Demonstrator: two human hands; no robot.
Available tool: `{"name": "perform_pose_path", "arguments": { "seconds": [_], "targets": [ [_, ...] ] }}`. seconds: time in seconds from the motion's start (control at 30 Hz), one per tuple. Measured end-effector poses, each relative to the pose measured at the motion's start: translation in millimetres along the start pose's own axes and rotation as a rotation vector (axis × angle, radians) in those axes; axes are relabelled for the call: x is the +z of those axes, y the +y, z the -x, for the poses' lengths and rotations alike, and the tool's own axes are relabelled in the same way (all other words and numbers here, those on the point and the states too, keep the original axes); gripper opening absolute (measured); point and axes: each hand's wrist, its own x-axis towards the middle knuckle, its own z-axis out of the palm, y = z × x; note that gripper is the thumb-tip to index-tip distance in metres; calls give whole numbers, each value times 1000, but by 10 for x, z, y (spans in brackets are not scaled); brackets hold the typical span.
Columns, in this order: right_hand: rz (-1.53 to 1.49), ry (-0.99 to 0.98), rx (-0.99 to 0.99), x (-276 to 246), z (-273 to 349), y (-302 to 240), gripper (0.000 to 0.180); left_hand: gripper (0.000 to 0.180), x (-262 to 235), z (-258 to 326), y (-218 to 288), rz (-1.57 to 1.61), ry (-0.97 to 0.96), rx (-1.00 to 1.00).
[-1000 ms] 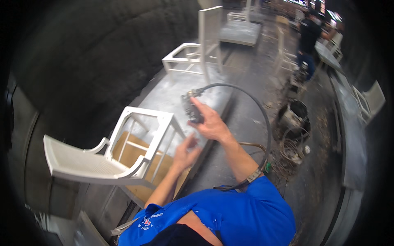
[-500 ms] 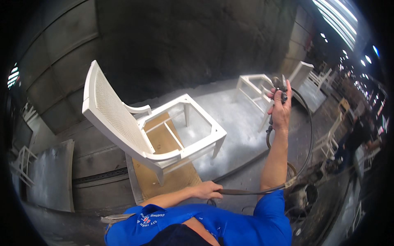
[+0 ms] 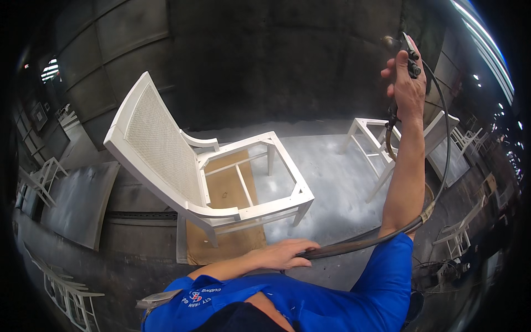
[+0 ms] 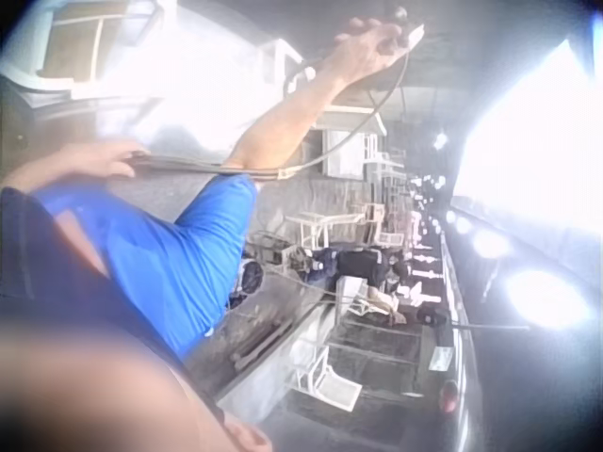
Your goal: The person spray paints white plastic chairs using a handheld spray gun. They pick up each chair, rotate it to coat all sides, and place it back on the floor. The process is repeated for several chairs in a workshop setting.
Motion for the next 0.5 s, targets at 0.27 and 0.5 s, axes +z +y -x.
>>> {"name": "perform_pose_path", "arguments": {
  "seconds": [0.27, 0.5],
  "targets": [
    [-73, -33, 11, 10, -214, 142, 67, 34, -1306, 1232, 789, -727, 900, 139],
    [-129, 2, 19, 261, -141, 20, 59, 28, -2276, 1951, 1711, -1195, 1240, 423]
  ]
}}
